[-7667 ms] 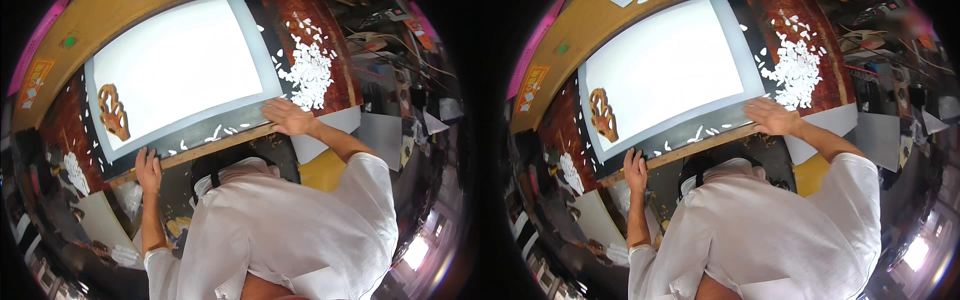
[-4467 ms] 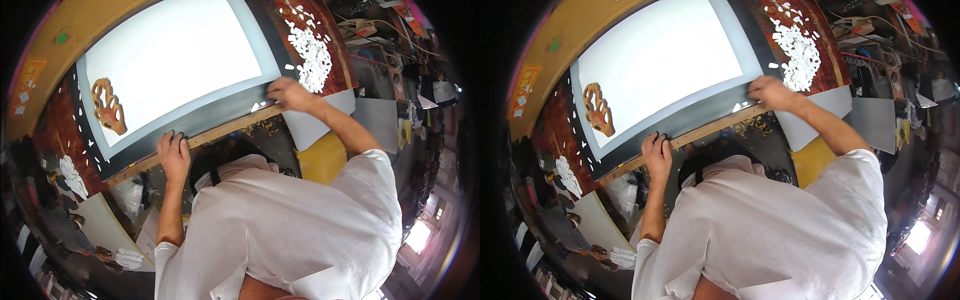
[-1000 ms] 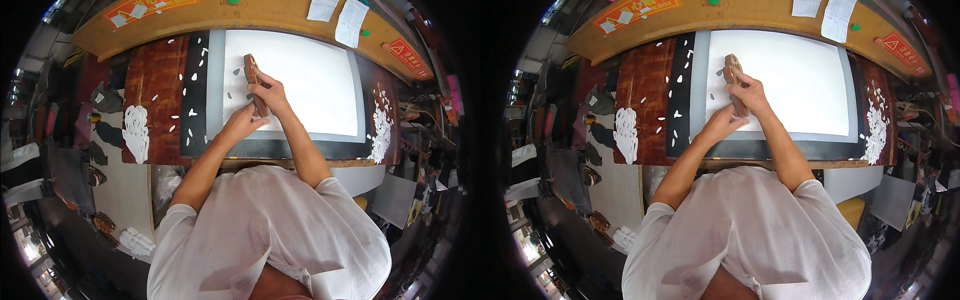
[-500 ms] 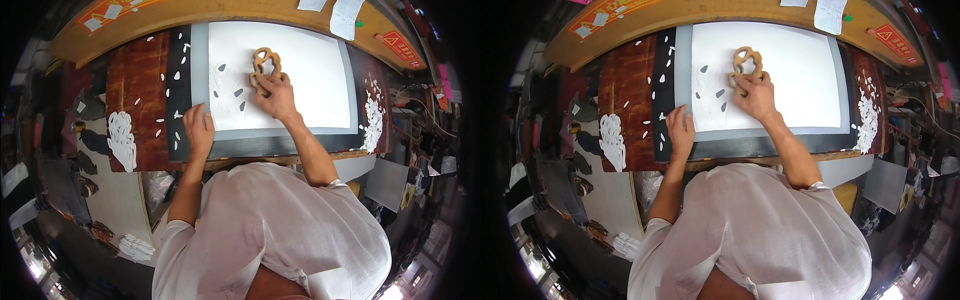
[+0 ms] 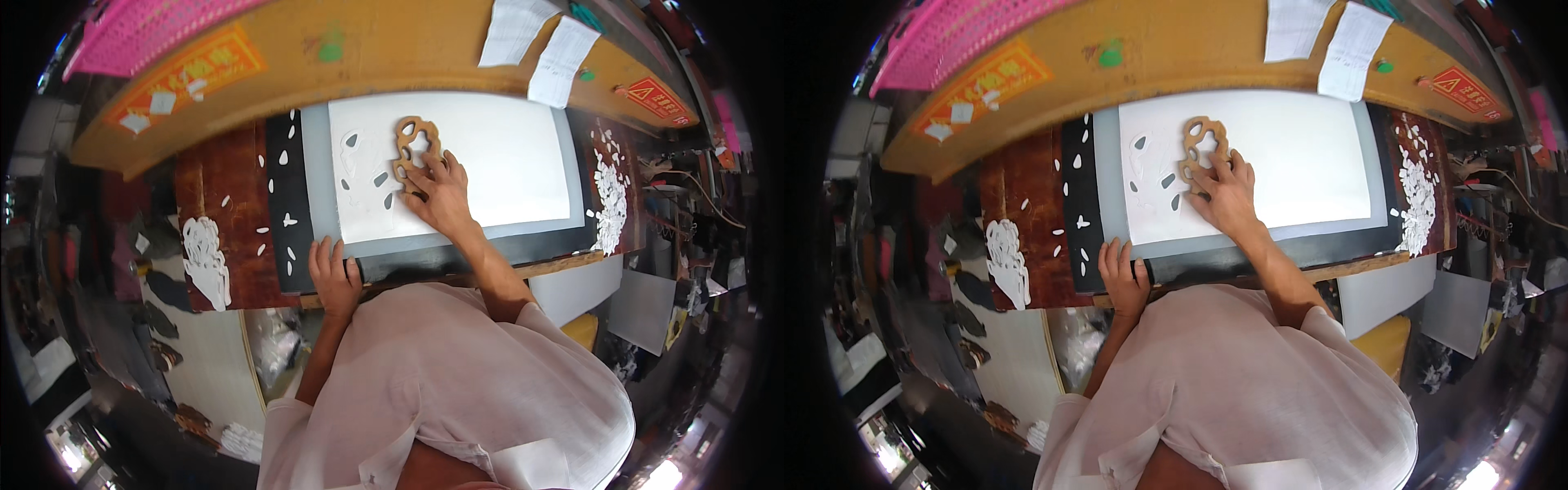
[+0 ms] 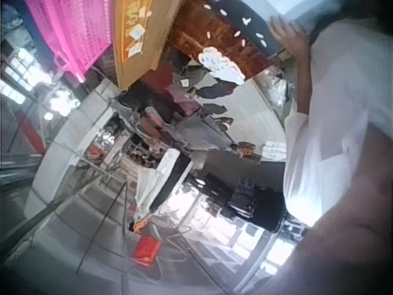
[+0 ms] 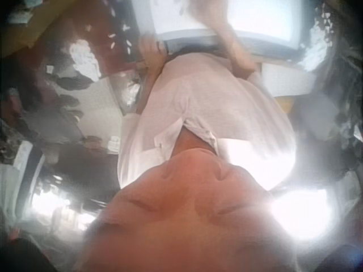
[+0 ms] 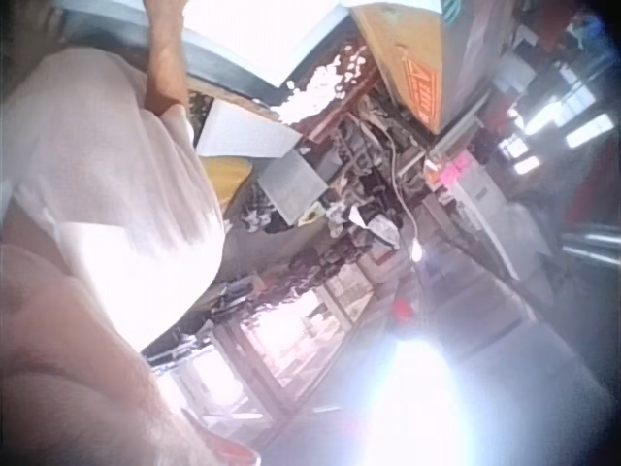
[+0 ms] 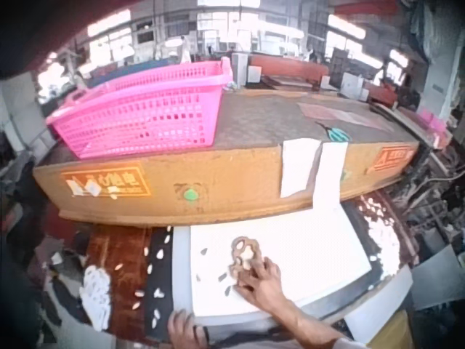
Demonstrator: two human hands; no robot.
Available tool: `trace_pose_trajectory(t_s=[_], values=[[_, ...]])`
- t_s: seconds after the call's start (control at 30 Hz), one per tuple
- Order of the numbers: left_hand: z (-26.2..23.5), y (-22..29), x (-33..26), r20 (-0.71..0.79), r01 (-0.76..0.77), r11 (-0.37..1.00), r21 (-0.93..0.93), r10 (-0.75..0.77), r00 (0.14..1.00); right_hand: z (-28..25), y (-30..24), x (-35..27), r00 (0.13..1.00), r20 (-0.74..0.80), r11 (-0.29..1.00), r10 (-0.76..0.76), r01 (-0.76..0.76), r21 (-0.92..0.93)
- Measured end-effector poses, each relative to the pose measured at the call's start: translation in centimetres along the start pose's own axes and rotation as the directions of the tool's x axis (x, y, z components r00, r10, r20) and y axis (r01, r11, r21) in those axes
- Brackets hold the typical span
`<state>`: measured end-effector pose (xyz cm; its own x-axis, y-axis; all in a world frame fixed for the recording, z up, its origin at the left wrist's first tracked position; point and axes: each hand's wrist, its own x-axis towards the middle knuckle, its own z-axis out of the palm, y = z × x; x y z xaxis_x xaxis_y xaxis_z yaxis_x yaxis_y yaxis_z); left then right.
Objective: The person uses a wooden hand punch to cut multiple shapes from a white sheet on a worktable. They repeatedly press the punch into the sheet, remove the cutouts, and stack them. The person also clears debris and repositions the sheet to continue punching.
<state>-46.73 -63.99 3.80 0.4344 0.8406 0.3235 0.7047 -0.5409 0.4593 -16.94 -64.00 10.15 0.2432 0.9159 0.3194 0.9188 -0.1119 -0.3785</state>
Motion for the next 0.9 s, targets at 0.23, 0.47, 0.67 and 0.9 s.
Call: trace_pose_trajectory(t_s=[0.23,0.47,0.67,0.9], values=[[0.4,1.1,-0.8,-0.268,-0.125,0.992,0.014,0.124,0.955,-6.8,6.2,-10.3,0.919,0.078,0.788,0.387,-0.373,0.489],[2.1,0.8,-5.1,-0.112,-0.107,0.969,0.222,0.134,0.985,-16.0,20.1,-13.9,0.542,-0.546,0.767,0.639,-0.391,0.510],[1.2,0.0,-7.2,-0.071,-0.071,0.922,0.381,0.106,0.992,-12.2,15.0,-21.4,0.745,-0.408,0.841,0.528,-0.392,0.374],[-5.1,-1.8,-20.3,-0.140,-0.134,0.948,0.290,0.180,0.974,-4.9,0.4,-38.3,0.959,-0.195,0.978,0.204,-0.192,0.079]])
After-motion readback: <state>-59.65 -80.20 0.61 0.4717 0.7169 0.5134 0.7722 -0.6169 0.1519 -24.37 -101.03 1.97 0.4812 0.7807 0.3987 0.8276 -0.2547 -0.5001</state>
